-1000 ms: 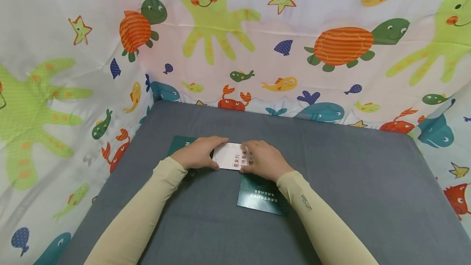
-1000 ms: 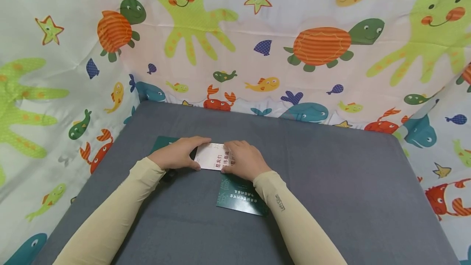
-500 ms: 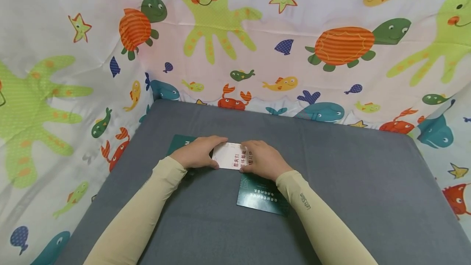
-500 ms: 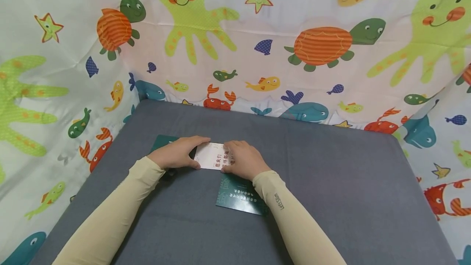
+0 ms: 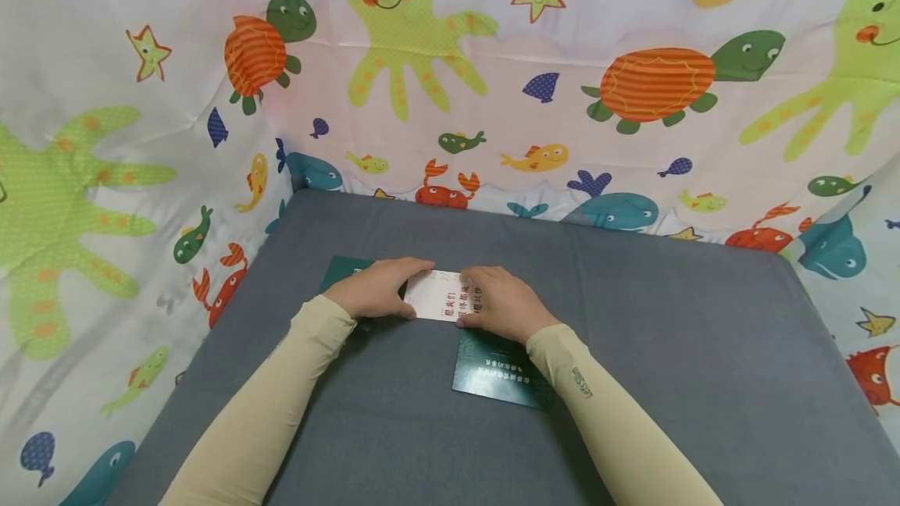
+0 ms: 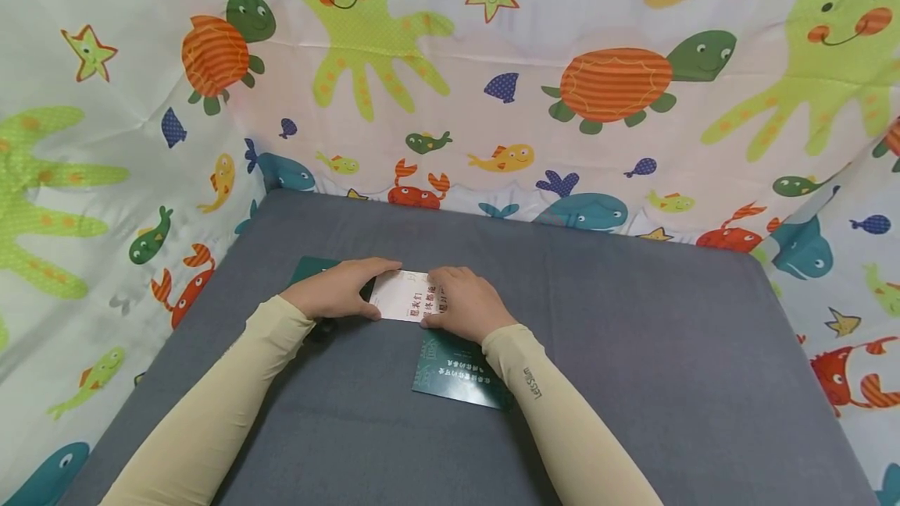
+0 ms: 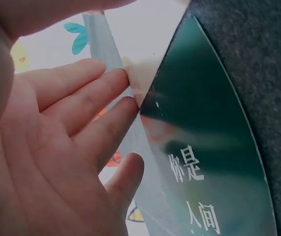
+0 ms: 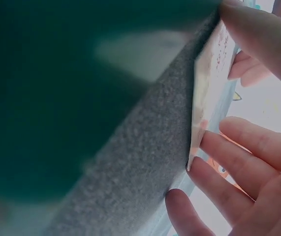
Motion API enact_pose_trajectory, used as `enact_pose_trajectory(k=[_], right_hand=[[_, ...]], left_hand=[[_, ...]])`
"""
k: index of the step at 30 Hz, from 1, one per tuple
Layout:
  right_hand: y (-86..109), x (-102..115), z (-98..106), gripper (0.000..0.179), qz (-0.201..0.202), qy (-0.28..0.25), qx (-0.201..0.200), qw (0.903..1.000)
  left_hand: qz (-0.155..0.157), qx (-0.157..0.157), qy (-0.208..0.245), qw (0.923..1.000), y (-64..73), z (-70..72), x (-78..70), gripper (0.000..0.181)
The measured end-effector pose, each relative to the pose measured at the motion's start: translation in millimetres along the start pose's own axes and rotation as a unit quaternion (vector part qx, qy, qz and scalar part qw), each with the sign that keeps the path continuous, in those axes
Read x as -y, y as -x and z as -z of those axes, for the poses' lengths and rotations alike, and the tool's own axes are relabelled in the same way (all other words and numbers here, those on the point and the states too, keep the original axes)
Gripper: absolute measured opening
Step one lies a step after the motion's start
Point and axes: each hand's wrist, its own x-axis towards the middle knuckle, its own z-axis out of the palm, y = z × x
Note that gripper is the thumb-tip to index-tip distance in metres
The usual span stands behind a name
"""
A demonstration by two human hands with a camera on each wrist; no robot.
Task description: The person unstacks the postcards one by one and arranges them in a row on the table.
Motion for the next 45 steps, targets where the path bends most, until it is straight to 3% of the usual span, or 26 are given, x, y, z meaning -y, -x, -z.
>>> enact_pose_trajectory(k=[6,10,16,19,25,30,45], right_hand=[[18.0,-9,7,0.082,0.002,-0.020,-0.031,0.9993],[41.6,-18,15,0.088,-0.011,-0.016,-0.051,0.9985],[91.3,-23,17,0.099,-0.012,-0.010,-0.049,0.9987],[112.3,-25,14,0.107,-0.001,-0.007,-0.036,0.9993],[136.3,-30,6,0.110,0.007,-0.009,-0.014,0.9998],[143.7,-33,3,0.101,-0.004,-0.015,-0.007,0.9999],[146.6,-40,3,0.092,0.005,-0.021,-0.016,0.9996]], left_hand=[[-0.021,-0.031,-0.024,0.9990,3.4,-5.3,-12.2,0.087],[-0.049,-0.051,-0.027,0.9971,13.1,-10.5,-36.7,0.086],[-0.118,-0.013,-0.047,0.9918,30.7,-31.8,-74.4,0.087],[-0.129,-0.006,-0.066,0.9894,37.3,-42.6,-84.7,0.090],[-0.125,-0.013,-0.103,0.9866,40.4,-58.9,-89.5,0.095],[-0.121,-0.007,-0.099,0.9877,39.0,-66.8,-92.2,0.095],[-0.114,-0.009,-0.086,0.9897,36.1,-67.7,-98.1,0.095]])
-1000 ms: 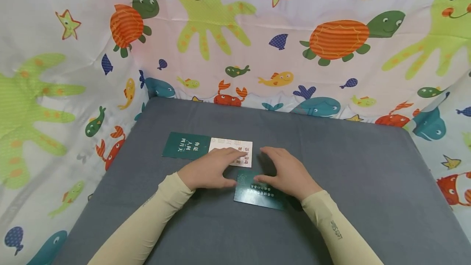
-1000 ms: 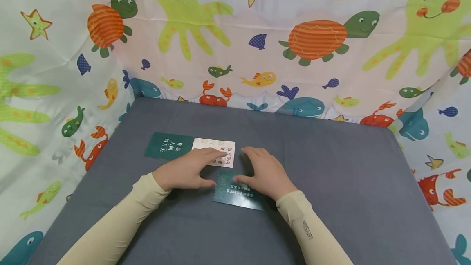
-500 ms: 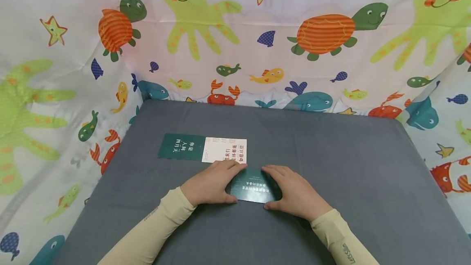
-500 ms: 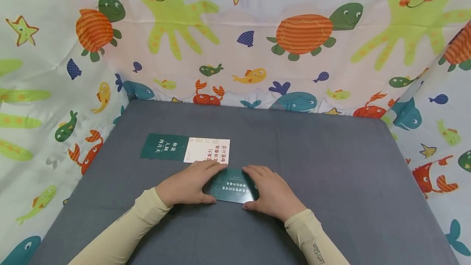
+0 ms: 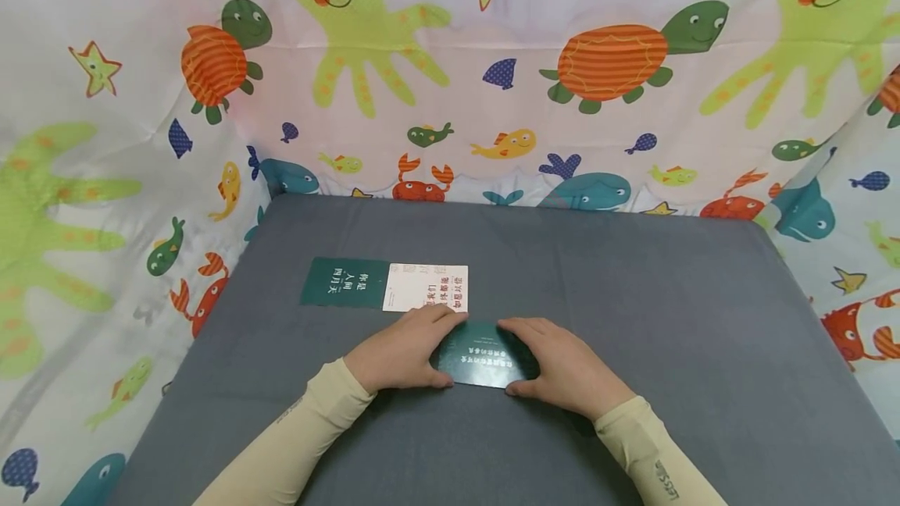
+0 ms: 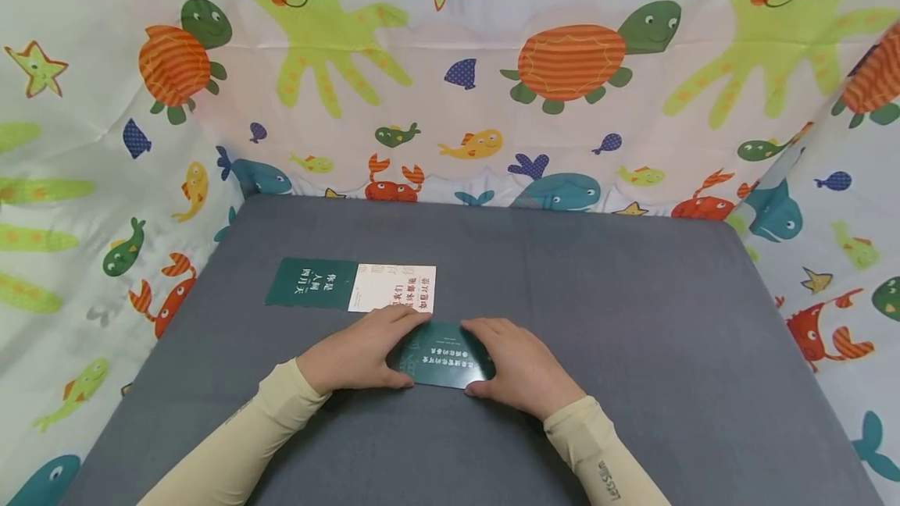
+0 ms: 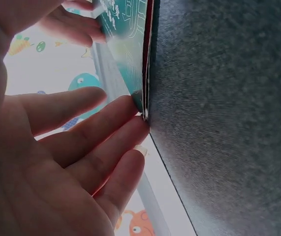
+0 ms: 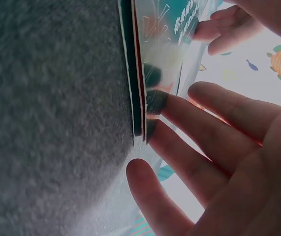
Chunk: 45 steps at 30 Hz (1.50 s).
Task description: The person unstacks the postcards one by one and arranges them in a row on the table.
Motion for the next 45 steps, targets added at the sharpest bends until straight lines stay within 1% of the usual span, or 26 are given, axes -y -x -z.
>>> enact_pose_trajectory(k=[5,8,11,14,17,20,23,28,30,34,40,45], right_hand=[[0.1,-4,6,0.091,0.002,-0.001,-0.003,1.0000],[-1.5,-8,14,0.091,0.000,-0.005,-0.005,1.0000],[-5.6,-14,24,0.089,0.000,-0.014,-0.010,0.9998],[-12.4,-24,32,0.088,0.008,-0.029,-0.020,0.9993],[-20.8,-35,36,0.088,0.006,-0.046,-0.023,0.9987],[-31.1,-47,38,0.088,-0.008,-0.052,-0.014,0.9985],[-42.1,-55,41,0.087,-0.025,-0.046,-0.002,0.9986],[-55.4,-62,45,0.086,-0.039,-0.037,0.016,0.9984],[-57.7,-65,45,0.085,-0.046,-0.038,0.023,0.9980],[-60.4,-69,42,0.085,-0.061,-0.047,0.031,0.9966],[-61.4,-71,40,0.087,-0.071,-0.057,0.038,0.9951],[-64.3,-69,40,0.087,-0.072,-0.054,0.050,0.9946]], left_hand=[[0.002,0.001,0.009,1.0000,-5.6,2.9,-2.0,0.094],[0.002,0.001,0.010,0.9999,-14.1,5.9,-2.0,0.093],[0.005,0.000,0.013,0.9999,-26.6,10.4,-1.4,0.093],[0.005,-0.007,0.012,0.9999,-41.8,14.5,0.3,0.092],[0.005,-0.011,0.012,0.9999,-58.0,17.1,3.6,0.092],[0.014,-0.008,0.017,0.9997,-72.6,19.9,5.9,0.091],[0.028,-0.008,0.026,0.9992,-85.4,21.7,8.1,0.090],[0.036,-0.009,0.028,0.9989,-100.8,19.1,14.8,0.088],[0.036,-0.007,0.023,0.9991,-104.8,17.4,17.2,0.088],[0.037,-0.006,0.016,0.9992,-108.1,14.1,22.0,0.089],[0.041,0.001,0.019,0.9990,-107.1,16.1,22.4,0.091],[0.036,0.000,-0.009,0.9993,-106.1,16.3,23.5,0.090]])
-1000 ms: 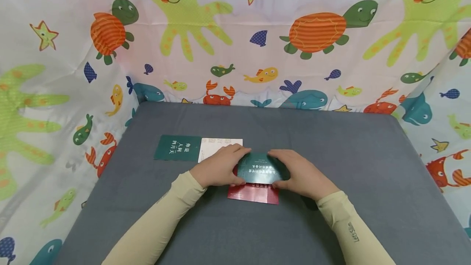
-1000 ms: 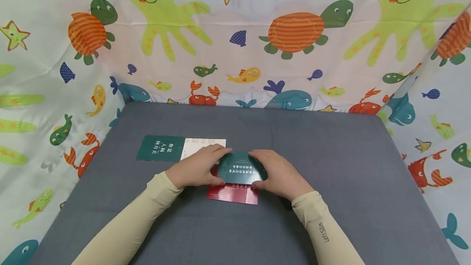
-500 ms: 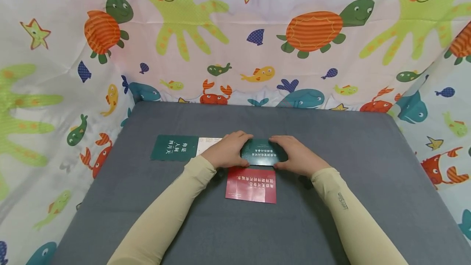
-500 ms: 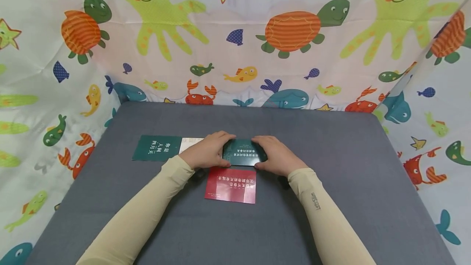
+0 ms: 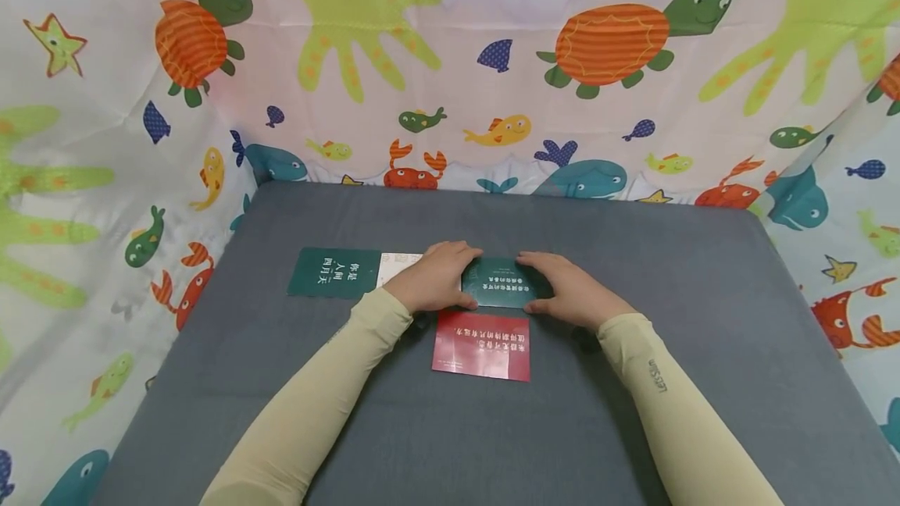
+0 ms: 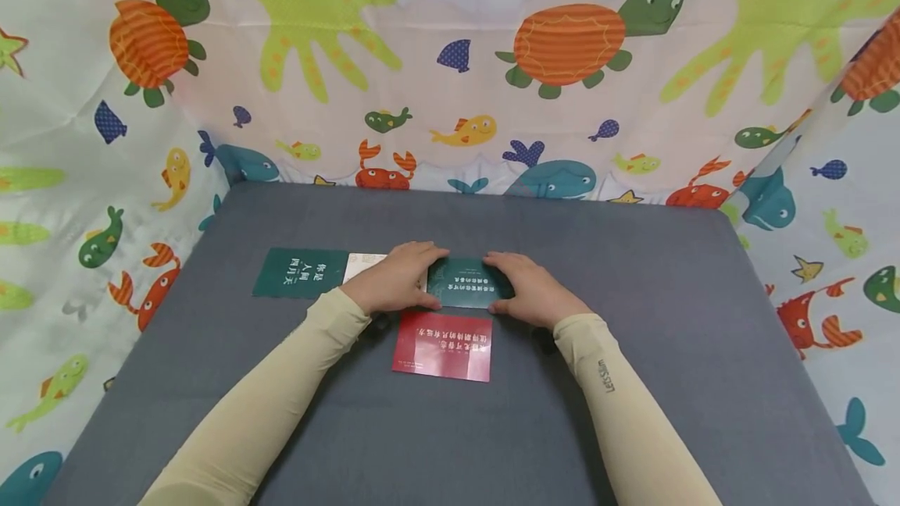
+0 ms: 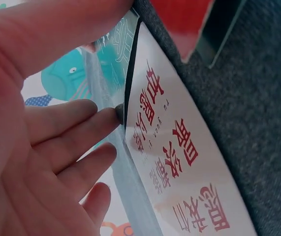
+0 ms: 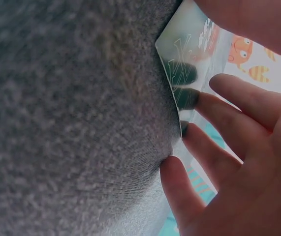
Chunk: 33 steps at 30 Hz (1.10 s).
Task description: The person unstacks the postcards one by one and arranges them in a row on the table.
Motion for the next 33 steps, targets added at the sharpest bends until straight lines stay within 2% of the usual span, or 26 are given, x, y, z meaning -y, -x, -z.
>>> enact_pose_trajectory(k=[9,13,17,19,22,26,29,33], right_hand=[[-1.8,0,2,0.087,0.012,0.003,0.002,0.9999],[4.0,-2,-1,0.089,0.026,-0.003,-0.024,0.9994],[18.7,6,-3,0.089,0.043,0.002,-0.066,0.9969],[29.2,16,-6,0.087,0.052,0.012,-0.084,0.9950],[45.3,33,-14,0.086,0.074,0.036,-0.096,0.9920],[58.2,51,-28,0.088,0.107,0.064,-0.097,0.9874],[62.0,56,-38,0.089,0.118,0.074,-0.096,0.9855],[63.7,57,-46,0.092,0.112,0.077,-0.086,0.9869]], left_hand=[[0.008,0.000,-0.003,1.0000,1.2,0.9,-2.0,0.090],[0.008,-0.023,0.010,0.9997,8.1,0.5,-4.0,0.089],[-0.003,-0.054,0.020,0.9983,25.3,2.5,-8.0,0.086],[-0.009,-0.059,0.025,0.9979,37.9,4.1,-10.9,0.085],[-0.021,-0.049,0.024,0.9983,57.6,4.8,-14.3,0.085],[-0.019,-0.028,0.032,0.9989,79.5,2.5,-15.2,0.089],[-0.008,-0.019,0.044,0.9988,90.5,-0.3,-14.6,0.092],[-0.011,-0.011,0.038,0.9992,97.4,-5.4,-13.6,0.096]])
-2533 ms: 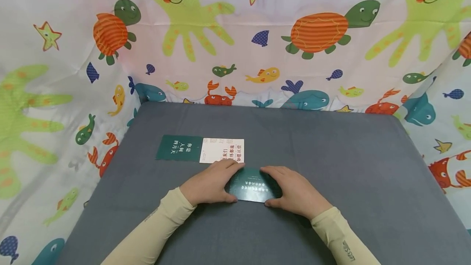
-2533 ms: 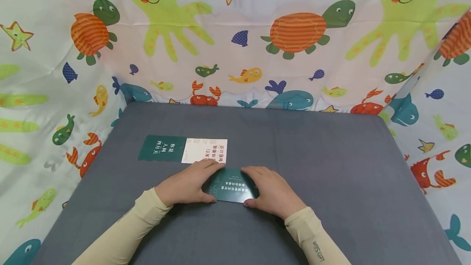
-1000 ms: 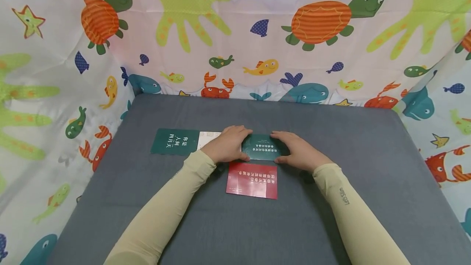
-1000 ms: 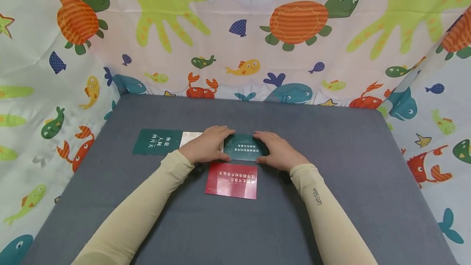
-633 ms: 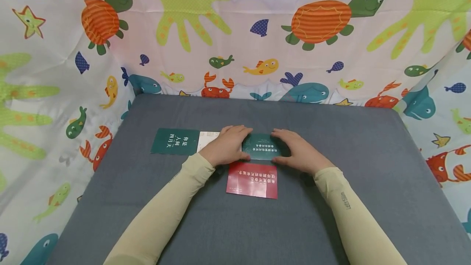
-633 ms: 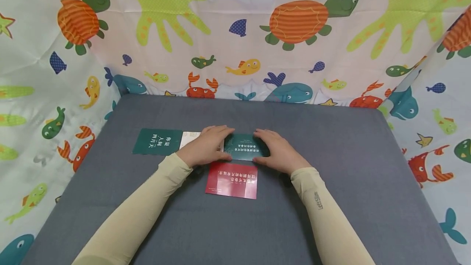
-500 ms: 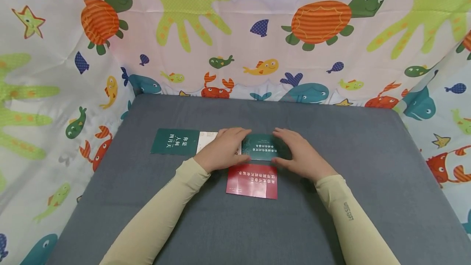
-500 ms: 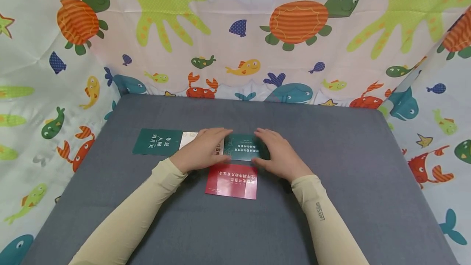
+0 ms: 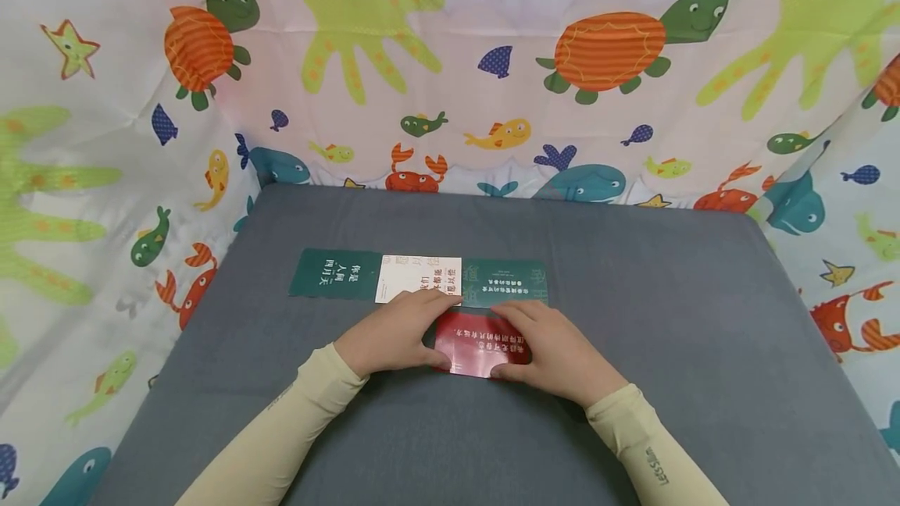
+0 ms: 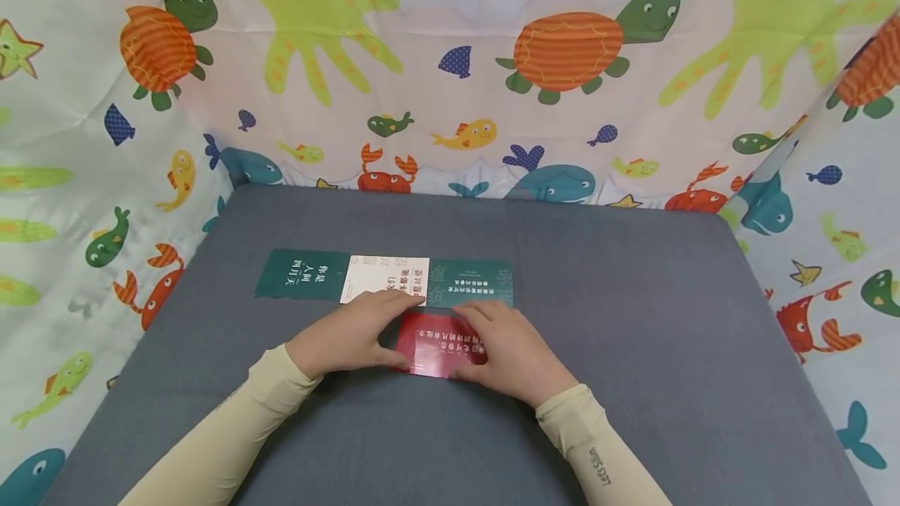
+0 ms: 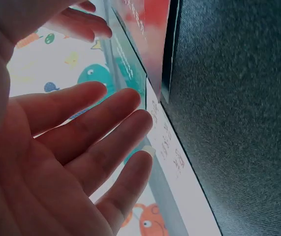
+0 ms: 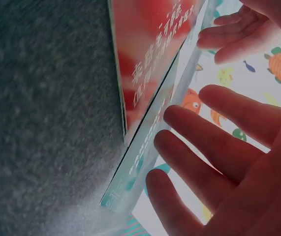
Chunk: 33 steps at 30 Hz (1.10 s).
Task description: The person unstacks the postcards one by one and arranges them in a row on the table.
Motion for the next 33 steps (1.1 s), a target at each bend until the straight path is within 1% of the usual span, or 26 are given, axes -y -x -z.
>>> enact_pose_trajectory(k=[3,9,15,20,28,33], right_hand=[[0.1,1.1,-1.6,0.092,0.002,0.002,0.008,1.0000],[-0.3,5.1,-0.8,0.091,-0.007,-0.002,0.018,0.9998],[-0.6,5.7,-0.3,0.094,-0.009,0.000,0.026,0.9996],[0.3,5.0,-0.8,0.093,-0.017,0.007,0.030,0.9994],[1.6,5.6,-2.1,0.098,-0.036,0.006,0.042,0.9985],[1.2,6.3,-2.3,0.096,-0.034,0.006,0.039,0.9986]], left_hand=[[-0.005,0.003,-0.001,1.0000,1.6,-2.4,0.0,0.096],[0.000,0.015,-0.001,0.9999,1.4,-4.9,-0.4,0.097],[-0.013,0.012,-0.022,0.9996,-0.7,-8.3,0.4,0.097],[-0.019,0.009,-0.032,0.9993,-2.1,-8.6,-2.2,0.096],[-0.023,0.016,-0.045,0.9986,-1.2,-8.5,-7.1,0.097],[-0.022,0.014,-0.050,0.9984,-0.4,-9.2,-6.5,0.096]])
